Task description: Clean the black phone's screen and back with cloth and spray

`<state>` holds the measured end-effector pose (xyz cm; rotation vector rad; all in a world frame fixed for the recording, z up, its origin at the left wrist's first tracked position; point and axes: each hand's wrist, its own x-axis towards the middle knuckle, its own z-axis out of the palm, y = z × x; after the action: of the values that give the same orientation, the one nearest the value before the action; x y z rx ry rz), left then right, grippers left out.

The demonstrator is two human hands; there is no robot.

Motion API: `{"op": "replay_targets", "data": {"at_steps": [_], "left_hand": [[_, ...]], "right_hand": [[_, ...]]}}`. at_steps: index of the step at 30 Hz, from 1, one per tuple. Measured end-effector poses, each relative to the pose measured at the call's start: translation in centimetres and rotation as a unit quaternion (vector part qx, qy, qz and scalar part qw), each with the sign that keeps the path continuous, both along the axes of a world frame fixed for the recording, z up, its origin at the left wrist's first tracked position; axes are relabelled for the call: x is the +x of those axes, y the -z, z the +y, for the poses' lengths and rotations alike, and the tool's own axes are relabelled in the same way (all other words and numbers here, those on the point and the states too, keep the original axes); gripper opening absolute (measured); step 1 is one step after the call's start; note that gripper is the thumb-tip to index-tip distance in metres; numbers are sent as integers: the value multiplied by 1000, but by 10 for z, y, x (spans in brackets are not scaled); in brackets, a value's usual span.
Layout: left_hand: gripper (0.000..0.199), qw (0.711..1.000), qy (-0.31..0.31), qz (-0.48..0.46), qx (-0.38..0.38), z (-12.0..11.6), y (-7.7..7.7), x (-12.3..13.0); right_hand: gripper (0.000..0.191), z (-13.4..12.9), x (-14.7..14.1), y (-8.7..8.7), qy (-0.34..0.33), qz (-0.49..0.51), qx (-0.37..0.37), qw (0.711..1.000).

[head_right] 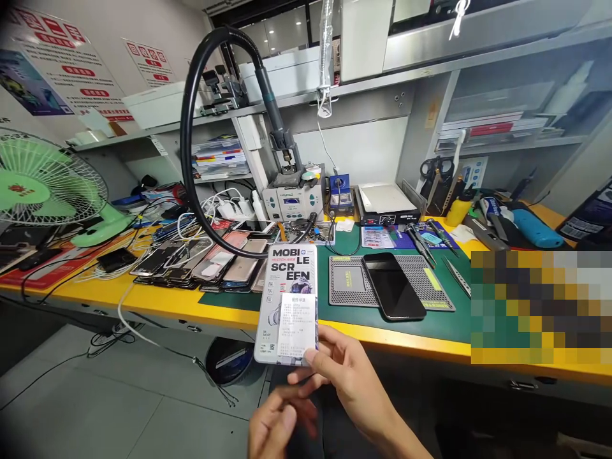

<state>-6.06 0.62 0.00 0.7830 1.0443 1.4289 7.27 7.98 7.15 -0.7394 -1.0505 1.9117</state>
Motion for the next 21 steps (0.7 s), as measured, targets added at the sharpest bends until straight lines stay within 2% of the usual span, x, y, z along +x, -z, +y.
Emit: {"op": "replay_targets", "data": {"at_steps": [4, 7, 13, 18, 21], "left_hand": [[37, 993, -109, -36, 3, 13, -32, -26], [33, 990, -137, -36, -14, 18, -45, -36], [36, 990, -129, -35, -49, 18, -50, -47], [32, 990, -126, -49, -39, 17, -55, -48], [38, 991, -119, -59, -28, 18, -52, -53]], "right_hand": [[41, -1, -8, -4, -4, -9, 16, 1000], [43, -2, -14, -6, -13, -16, 20, 1000], [42, -2, -23, -9, -29, -25, 41, 998], [41, -2, -33, -11, -41, -34, 48, 997], [47, -3, -39, -10, -53, -55, 59, 995]]}}
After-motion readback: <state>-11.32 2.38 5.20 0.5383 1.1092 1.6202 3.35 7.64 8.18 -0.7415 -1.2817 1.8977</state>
